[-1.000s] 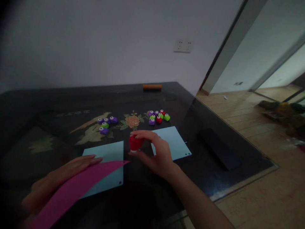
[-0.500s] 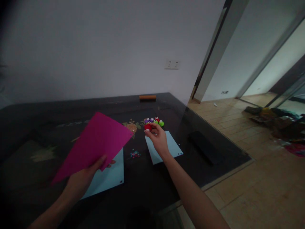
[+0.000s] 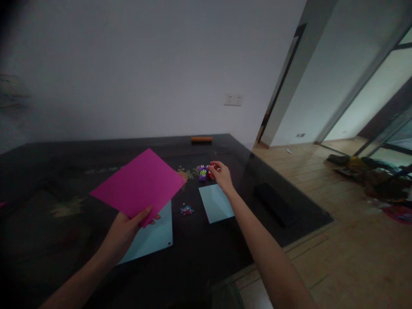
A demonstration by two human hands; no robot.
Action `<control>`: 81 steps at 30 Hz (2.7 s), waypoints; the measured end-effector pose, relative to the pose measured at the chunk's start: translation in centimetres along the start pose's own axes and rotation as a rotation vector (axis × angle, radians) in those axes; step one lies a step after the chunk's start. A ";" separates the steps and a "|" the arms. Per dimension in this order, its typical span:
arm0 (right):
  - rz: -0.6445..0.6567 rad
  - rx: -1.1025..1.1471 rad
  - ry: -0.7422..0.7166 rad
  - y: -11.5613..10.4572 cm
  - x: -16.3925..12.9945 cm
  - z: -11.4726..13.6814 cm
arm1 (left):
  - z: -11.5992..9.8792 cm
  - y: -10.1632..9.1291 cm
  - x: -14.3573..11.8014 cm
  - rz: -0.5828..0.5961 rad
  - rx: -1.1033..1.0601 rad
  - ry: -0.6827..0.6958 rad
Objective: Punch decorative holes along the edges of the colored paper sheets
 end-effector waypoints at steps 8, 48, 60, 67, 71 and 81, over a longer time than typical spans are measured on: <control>0.229 -0.602 -0.222 8.8 0.8 1.9 | 0.0 0.0 0.2 -0.027 -0.020 -0.002; 0.508 0.604 0.375 5.6 -10.8 5.2 | -2.1 -0.4 -0.3 -0.111 0.463 0.262; 0.493 0.682 0.410 5.3 -11.1 5.1 | -2.2 -0.4 -0.8 -0.123 0.625 0.333; 0.475 0.705 0.443 5.4 -11.2 4.9 | -1.9 -0.4 -0.6 -0.116 0.625 0.322; 0.484 0.718 0.468 5.5 -11.3 4.9 | -1.7 -0.4 -0.7 -0.097 0.574 0.282; 0.514 0.714 0.470 5.6 -11.5 5.1 | -0.6 -0.4 -0.3 -0.096 0.405 0.140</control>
Point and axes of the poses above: each hand's wrist, its own x-axis towards the middle knuckle, its own y-axis out of the palm, z = x × y, the point moved 7 cm from there along x, towards the middle knuckle, and after that the axes turned 5 degrees about -z, right-handed, at the moved point
